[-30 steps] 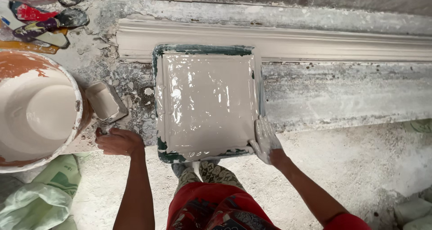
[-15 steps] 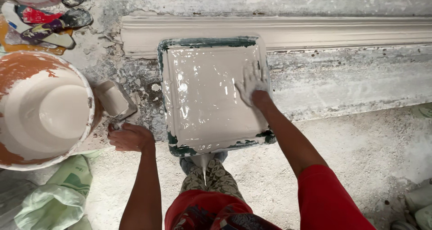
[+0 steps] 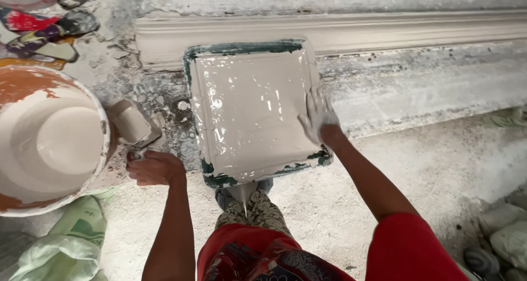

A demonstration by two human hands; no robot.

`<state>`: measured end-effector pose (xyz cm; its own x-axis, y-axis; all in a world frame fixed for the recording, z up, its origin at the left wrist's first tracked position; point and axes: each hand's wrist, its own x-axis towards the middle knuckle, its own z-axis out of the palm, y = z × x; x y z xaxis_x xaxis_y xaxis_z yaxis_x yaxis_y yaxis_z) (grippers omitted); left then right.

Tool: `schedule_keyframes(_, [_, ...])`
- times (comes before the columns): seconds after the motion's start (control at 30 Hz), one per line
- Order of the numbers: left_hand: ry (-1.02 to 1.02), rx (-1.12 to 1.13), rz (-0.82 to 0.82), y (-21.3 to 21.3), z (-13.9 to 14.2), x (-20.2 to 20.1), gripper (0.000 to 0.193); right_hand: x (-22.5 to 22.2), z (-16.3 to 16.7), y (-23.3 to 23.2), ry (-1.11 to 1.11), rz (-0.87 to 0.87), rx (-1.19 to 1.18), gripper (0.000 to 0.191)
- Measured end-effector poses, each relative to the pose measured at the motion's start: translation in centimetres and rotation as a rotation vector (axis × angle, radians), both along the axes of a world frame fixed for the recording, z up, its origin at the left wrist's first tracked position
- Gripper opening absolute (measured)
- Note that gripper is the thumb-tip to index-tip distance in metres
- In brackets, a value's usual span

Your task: The person scoops white plaster from a bucket into a rectangular mold, spreads it evenly with a trowel and by hand, then covers the surface with a plastic sheet and smooths it down. The person works in a cluttered workshop area with bags of plaster and tools nearby.

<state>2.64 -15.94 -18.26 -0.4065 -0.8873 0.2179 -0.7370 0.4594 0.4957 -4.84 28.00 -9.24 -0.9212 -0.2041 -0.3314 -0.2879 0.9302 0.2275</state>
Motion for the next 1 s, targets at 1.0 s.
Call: schedule_keyframes(1.0, [-0.054,-0.025,0.038,0.5,3.0,0.0,0.031,11.9,0.1,5.3,-0.186,0.435,-0.349,0.070])
